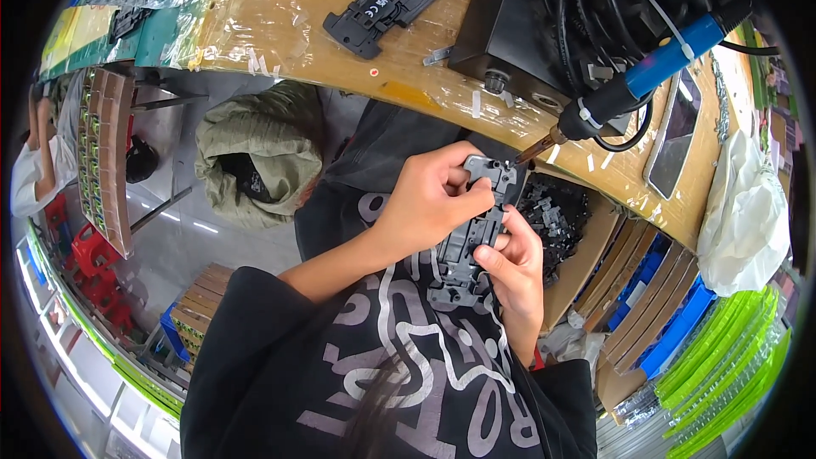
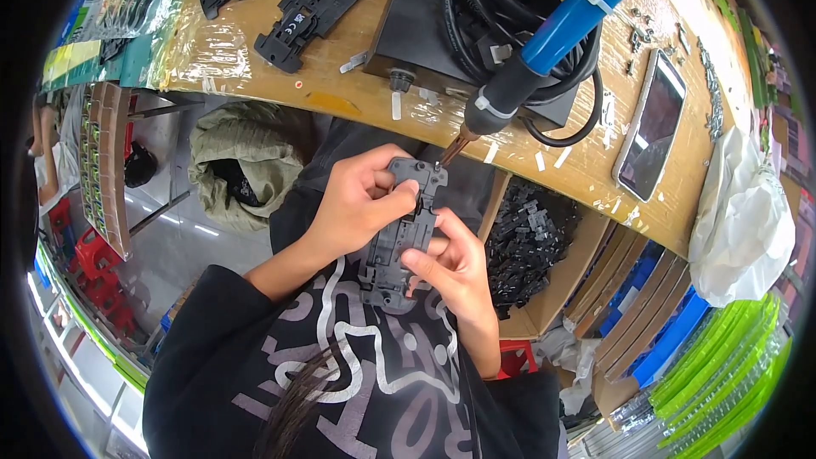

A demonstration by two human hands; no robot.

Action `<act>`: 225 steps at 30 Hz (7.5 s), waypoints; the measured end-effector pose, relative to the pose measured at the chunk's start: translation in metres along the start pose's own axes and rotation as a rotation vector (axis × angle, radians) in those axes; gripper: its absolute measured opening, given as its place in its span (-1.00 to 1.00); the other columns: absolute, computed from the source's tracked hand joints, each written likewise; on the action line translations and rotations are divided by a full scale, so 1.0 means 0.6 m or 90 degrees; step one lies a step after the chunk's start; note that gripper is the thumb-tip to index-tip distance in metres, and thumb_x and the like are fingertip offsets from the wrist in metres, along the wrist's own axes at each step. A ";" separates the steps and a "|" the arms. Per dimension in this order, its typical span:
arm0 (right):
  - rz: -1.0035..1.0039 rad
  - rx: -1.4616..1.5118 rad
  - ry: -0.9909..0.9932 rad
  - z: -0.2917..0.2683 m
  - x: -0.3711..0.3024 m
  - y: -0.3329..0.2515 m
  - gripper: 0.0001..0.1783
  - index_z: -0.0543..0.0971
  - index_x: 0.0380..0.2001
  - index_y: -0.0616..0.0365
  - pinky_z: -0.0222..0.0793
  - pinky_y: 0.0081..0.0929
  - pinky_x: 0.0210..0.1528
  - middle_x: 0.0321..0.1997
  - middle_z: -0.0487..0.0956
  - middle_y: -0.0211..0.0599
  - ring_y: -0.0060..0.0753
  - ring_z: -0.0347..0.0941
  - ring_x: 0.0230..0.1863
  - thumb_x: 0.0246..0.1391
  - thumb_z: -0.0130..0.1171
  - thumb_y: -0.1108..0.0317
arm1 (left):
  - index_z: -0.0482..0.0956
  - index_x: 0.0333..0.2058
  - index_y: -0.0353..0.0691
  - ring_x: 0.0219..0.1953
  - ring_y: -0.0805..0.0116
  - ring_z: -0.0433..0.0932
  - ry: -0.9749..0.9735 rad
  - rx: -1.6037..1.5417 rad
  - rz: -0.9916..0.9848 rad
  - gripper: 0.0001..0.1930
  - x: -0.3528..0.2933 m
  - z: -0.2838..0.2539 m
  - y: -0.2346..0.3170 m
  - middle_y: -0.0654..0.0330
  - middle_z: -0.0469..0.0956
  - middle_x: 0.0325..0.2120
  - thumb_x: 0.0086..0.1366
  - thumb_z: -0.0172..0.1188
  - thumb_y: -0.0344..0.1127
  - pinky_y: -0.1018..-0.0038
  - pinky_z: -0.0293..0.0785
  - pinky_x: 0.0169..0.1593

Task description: The person retrieves plastic parts from a sack, places small metal components into each part, and presses them against the tip of a heated tool on the workbench.

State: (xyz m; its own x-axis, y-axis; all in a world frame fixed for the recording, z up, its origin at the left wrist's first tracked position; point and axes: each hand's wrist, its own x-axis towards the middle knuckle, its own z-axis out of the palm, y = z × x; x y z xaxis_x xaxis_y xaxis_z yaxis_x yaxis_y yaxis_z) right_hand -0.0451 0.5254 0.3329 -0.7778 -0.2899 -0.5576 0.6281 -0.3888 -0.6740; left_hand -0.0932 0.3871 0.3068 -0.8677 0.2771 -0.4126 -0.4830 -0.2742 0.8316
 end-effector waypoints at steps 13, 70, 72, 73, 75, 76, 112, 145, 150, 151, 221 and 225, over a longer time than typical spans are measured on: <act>0.020 -0.102 0.049 0.009 -0.003 -0.023 -0.79 0.30 -0.32 0.32 0.29 -0.74 -0.67 -0.53 0.50 -0.24 -0.65 0.37 -0.63 -0.09 0.02 0.58 | 0.37 -0.44 -0.33 -0.67 0.77 0.18 0.006 -0.025 -0.005 -0.90 -0.001 0.004 0.005 0.41 0.33 -0.74 0.01 0.04 -0.51 0.74 0.06 -0.64; -0.016 -0.076 0.016 -0.012 0.014 -0.015 -0.79 0.32 -0.33 0.31 0.26 -0.76 -0.70 -0.58 0.49 -0.31 -0.68 0.34 -0.69 -0.09 0.04 0.56 | 0.36 -0.30 -0.39 -0.41 0.64 0.39 -0.076 0.018 0.011 -0.84 0.013 -0.001 0.000 0.22 0.47 -0.41 0.14 -0.08 -0.47 0.68 0.34 -0.37; -0.018 -0.077 0.019 -0.010 0.014 -0.017 -0.79 0.32 -0.33 0.31 0.26 -0.76 -0.70 -0.58 0.49 -0.31 -0.68 0.34 -0.68 -0.10 0.05 0.57 | 0.35 -0.30 -0.39 -0.41 0.63 0.40 -0.073 0.032 0.004 -0.84 0.013 0.000 0.002 0.22 0.47 -0.41 0.14 -0.07 -0.47 0.68 0.34 -0.36; -0.019 -0.077 0.019 -0.011 0.015 -0.016 -0.79 0.32 -0.33 0.31 0.26 -0.76 -0.70 -0.58 0.49 -0.31 -0.68 0.34 -0.68 -0.10 0.05 0.57 | 0.35 -0.30 -0.39 -0.41 0.63 0.40 -0.074 0.032 0.005 -0.84 0.014 0.000 0.001 0.22 0.47 -0.41 0.14 -0.07 -0.47 0.68 0.34 -0.36; -0.023 -0.081 0.019 -0.014 0.017 -0.011 -0.79 0.32 -0.33 0.31 0.26 -0.76 -0.70 -0.57 0.49 -0.31 -0.69 0.34 -0.68 -0.10 0.05 0.57 | 0.35 -0.30 -0.39 -0.41 0.63 0.40 -0.078 -0.004 0.016 -0.85 0.015 0.000 -0.003 0.22 0.47 -0.41 0.14 -0.07 -0.47 0.68 0.34 -0.37; -0.025 -0.081 0.019 -0.016 0.018 -0.008 -0.79 0.32 -0.33 0.31 0.26 -0.76 -0.70 -0.57 0.49 -0.31 -0.69 0.34 -0.68 -0.10 0.05 0.57 | 0.35 -0.30 -0.39 -0.41 0.63 0.40 -0.079 -0.003 0.017 -0.85 0.015 -0.002 -0.005 0.22 0.47 -0.41 0.14 -0.07 -0.47 0.68 0.34 -0.37; -0.105 0.313 0.635 -0.463 0.007 0.237 -0.80 0.33 -0.46 0.05 0.38 -0.50 -0.46 -0.54 0.43 -0.37 -0.39 0.41 -0.41 -0.14 0.12 0.27 | 0.43 -0.35 -0.29 -0.48 0.51 0.34 0.428 0.531 0.466 -0.78 0.068 -0.073 0.152 0.26 0.37 -0.54 -0.04 0.18 -0.46 0.64 0.26 -0.41; -0.642 -0.682 0.813 -0.462 0.099 -0.386 -0.90 0.43 -0.62 0.33 0.26 -0.42 -0.45 -0.60 0.43 -0.09 -0.22 0.35 -0.56 -0.23 0.09 0.49 | 0.35 -0.20 -0.31 -0.28 0.41 0.37 0.417 0.441 0.535 -0.61 0.085 -0.085 0.146 0.20 0.34 -0.32 -0.10 0.16 -0.49 0.56 0.27 -0.18; -0.464 -0.805 0.932 -0.421 0.106 -0.393 -0.79 0.42 -0.41 0.15 0.24 -0.30 -0.31 -0.43 0.39 -0.15 -0.14 0.34 -0.38 -0.12 0.08 0.29 | 0.36 -0.20 -0.29 -0.30 0.45 0.36 0.384 0.411 0.535 -0.60 0.087 -0.093 0.149 0.20 0.35 -0.32 -0.10 0.17 -0.48 0.59 0.28 -0.24; -0.464 -0.813 0.932 -0.420 0.107 -0.393 -0.79 0.42 -0.41 0.15 0.24 -0.30 -0.31 -0.43 0.39 -0.15 -0.14 0.34 -0.38 -0.12 0.08 0.29 | 0.36 -0.20 -0.29 -0.30 0.46 0.36 0.368 0.385 0.519 -0.60 0.083 -0.093 0.151 0.21 0.35 -0.33 -0.10 0.17 -0.47 0.59 0.28 -0.24; -0.598 -0.040 0.164 0.069 0.000 -0.114 -0.74 0.36 -0.46 0.31 0.34 -0.61 -0.18 -0.41 0.39 -0.25 -0.49 0.40 -0.30 -0.27 0.10 0.79 | 0.14 -0.53 -0.11 -0.36 0.36 0.25 -0.148 -0.301 0.500 -0.71 -0.026 0.074 0.125 0.28 0.17 -0.55 -0.03 0.13 -0.53 0.20 0.33 -0.12; -0.565 -0.026 0.131 0.069 -0.006 -0.118 -0.74 0.35 -0.44 0.31 0.34 -0.61 -0.19 -0.41 0.38 -0.25 -0.48 0.40 -0.29 -0.27 0.09 0.79 | 0.14 -0.54 -0.11 -0.36 0.37 0.25 -0.183 -0.275 0.506 -0.71 -0.029 0.068 0.130 0.28 0.18 -0.55 -0.02 0.13 -0.54 0.22 0.35 -0.13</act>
State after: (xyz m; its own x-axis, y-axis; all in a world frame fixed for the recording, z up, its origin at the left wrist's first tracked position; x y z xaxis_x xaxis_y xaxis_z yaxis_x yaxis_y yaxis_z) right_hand -0.0876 0.5177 0.4024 -0.9592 0.2642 0.1010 -0.1956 -0.3618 -0.9115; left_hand -0.1112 0.3983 0.3937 -0.9268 0.0630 0.3702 0.1853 -0.7806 0.5969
